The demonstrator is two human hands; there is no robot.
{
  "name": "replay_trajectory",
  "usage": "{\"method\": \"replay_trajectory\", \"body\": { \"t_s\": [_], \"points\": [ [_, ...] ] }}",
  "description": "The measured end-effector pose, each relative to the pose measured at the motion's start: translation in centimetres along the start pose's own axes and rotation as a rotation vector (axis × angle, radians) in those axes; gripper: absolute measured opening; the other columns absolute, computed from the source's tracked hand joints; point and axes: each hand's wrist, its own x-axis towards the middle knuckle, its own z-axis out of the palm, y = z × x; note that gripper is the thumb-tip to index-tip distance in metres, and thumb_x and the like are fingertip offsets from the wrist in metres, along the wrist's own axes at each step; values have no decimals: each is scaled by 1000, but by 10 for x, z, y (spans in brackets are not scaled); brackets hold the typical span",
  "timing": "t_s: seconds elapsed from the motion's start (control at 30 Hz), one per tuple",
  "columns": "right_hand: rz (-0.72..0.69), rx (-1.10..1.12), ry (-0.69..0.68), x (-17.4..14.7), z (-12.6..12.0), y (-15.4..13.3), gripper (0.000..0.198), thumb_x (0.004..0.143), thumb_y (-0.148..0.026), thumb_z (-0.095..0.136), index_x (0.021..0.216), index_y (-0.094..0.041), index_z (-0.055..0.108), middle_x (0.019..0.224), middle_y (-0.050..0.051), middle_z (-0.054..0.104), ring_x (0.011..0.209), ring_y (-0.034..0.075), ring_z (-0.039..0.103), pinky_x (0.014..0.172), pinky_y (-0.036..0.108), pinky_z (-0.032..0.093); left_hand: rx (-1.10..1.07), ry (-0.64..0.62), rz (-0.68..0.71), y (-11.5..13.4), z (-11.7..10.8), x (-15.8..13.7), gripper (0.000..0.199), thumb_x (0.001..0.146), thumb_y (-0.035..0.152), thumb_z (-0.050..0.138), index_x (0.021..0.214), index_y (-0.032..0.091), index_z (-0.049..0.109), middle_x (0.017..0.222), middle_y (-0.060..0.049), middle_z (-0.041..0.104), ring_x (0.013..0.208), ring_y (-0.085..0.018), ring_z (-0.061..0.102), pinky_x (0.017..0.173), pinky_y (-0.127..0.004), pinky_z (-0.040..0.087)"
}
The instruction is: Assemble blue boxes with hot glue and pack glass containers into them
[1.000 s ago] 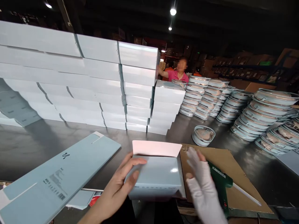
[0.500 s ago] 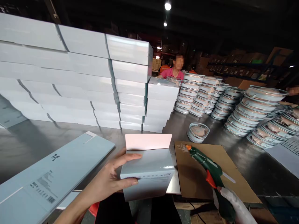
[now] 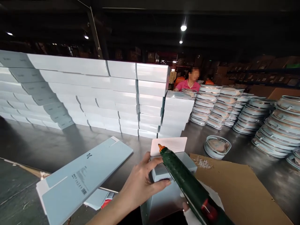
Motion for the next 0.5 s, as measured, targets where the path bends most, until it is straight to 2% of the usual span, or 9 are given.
{"method": "replay_trajectory", "body": {
  "t_s": [0.07,0.13,0.2,0.23,0.33,0.43,0.5],
  "points": [
    [-79,-126,113,3,13,-6,34,75,-50,81,106,-39,74,110,5,76,103,36,71,88,52,62,1,-26,-23,3,4,-2,44,83,42,75,125,28,73,111,-10,65,74,-24,69,67,-35,60],
    [-219,-285,220,8,20,-13,30,77,-48,75,102,-32,75,102,8,76,97,37,72,90,55,59,-21,-45,-39,4,6,-4,45,84,44,74,126,28,72,113,-10,62,60,-17,63,53,-30,56],
    [-340,-400,234,12,18,-20,19,82,-44,65,91,-29,72,86,6,74,79,31,72,76,46,61,-32,-40,-41,3,8,-5,46,83,44,75,126,29,72,115,-9,62,52,-13,58,48,-28,52],
    [-356,-422,211,15,15,-23,14,83,-40,61,84,-29,69,78,4,72,69,27,70,66,41,59,-32,-31,-39,2,8,-5,46,82,44,76,126,29,72,117,-9,62,50,-12,56,48,-27,51],
    [-276,-454,227,22,-3,-22,10,79,-34,62,71,-29,62,67,2,69,55,23,64,52,34,53,-18,-12,-38,-2,7,-6,45,81,44,77,123,27,73,116,-9,64,48,-11,54,48,-28,51],
    [-158,-394,256,27,-18,-17,9,72,-30,69,66,-27,62,63,2,67,57,24,63,57,36,54,2,18,-14,-8,8,-6,44,81,44,76,122,28,74,116,-8,65,56,-15,61,59,-31,57],
    [-103,-306,247,27,-21,-15,9,70,-29,72,65,-26,65,61,3,65,57,24,62,60,37,54,7,37,2,-13,8,-7,42,81,42,76,122,30,74,119,-8,66,74,-22,70,70,-34,60]
  ]
}}
